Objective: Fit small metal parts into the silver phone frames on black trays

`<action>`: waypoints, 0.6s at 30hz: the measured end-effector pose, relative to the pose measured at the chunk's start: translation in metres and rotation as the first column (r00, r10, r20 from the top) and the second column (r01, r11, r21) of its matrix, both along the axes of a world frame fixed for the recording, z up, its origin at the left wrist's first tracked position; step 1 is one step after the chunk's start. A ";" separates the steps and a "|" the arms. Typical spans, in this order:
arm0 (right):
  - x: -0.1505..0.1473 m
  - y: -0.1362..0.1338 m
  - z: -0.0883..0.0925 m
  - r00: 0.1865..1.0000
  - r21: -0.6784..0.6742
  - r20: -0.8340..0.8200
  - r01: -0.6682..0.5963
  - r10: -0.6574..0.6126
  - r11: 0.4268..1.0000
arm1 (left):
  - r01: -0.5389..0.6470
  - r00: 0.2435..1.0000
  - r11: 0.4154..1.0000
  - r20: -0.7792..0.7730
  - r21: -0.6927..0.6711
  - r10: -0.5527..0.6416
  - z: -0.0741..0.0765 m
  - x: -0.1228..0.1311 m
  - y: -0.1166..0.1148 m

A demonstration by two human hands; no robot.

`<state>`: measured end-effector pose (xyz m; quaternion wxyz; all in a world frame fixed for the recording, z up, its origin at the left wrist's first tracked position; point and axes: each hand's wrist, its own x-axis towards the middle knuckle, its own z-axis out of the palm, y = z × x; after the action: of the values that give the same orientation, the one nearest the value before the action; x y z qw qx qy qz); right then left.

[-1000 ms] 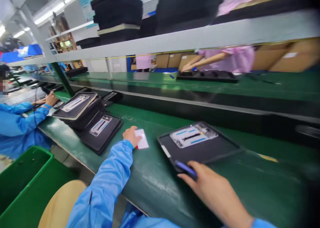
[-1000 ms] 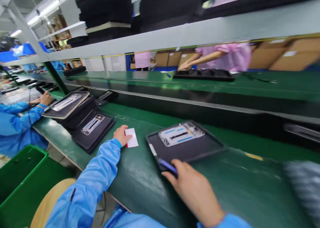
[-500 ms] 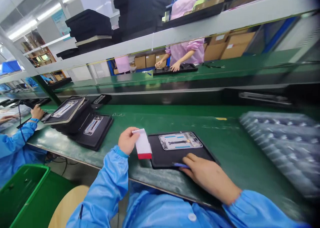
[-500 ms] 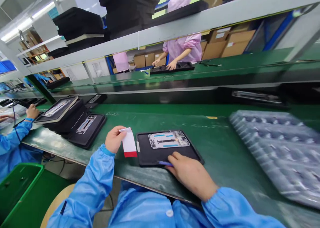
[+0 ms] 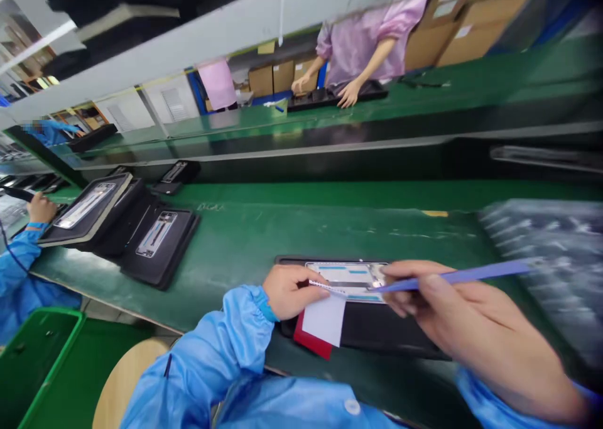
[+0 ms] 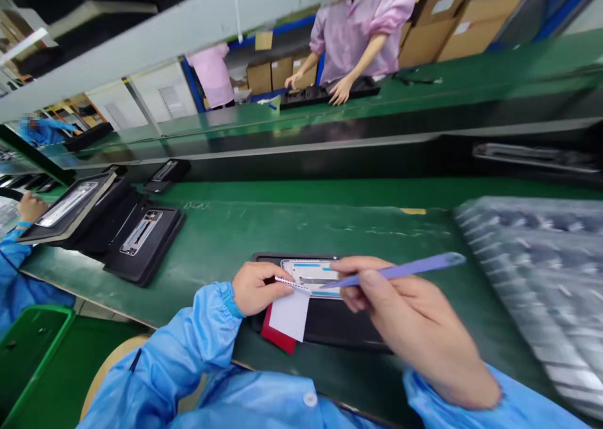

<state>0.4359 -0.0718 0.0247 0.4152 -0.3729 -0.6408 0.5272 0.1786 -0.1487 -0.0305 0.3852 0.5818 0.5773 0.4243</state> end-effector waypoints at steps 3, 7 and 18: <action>-0.023 0.000 -0.016 0.998 -0.052 0.038 -0.056 0.058 0.997 | 0.055 0.998 0.998 -0.039 0.035 -0.054 -0.011 -0.004 0.006; -0.030 -0.001 -0.042 0.997 -0.099 0.068 -0.027 0.034 0.995 | 0.085 0.996 0.995 -0.043 0.052 -0.083 -0.017 -0.007 0.006; -0.015 -0.015 -0.065 0.979 0.026 0.198 -0.065 0.059 0.998 | 0.177 0.982 0.984 -0.071 0.028 -0.175 -0.015 -0.008 0.006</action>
<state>0.4210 -0.0866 -0.0402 0.3392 -0.3963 -0.6984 0.4900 0.1707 -0.1423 -0.0456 0.3914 0.6510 0.5291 0.3782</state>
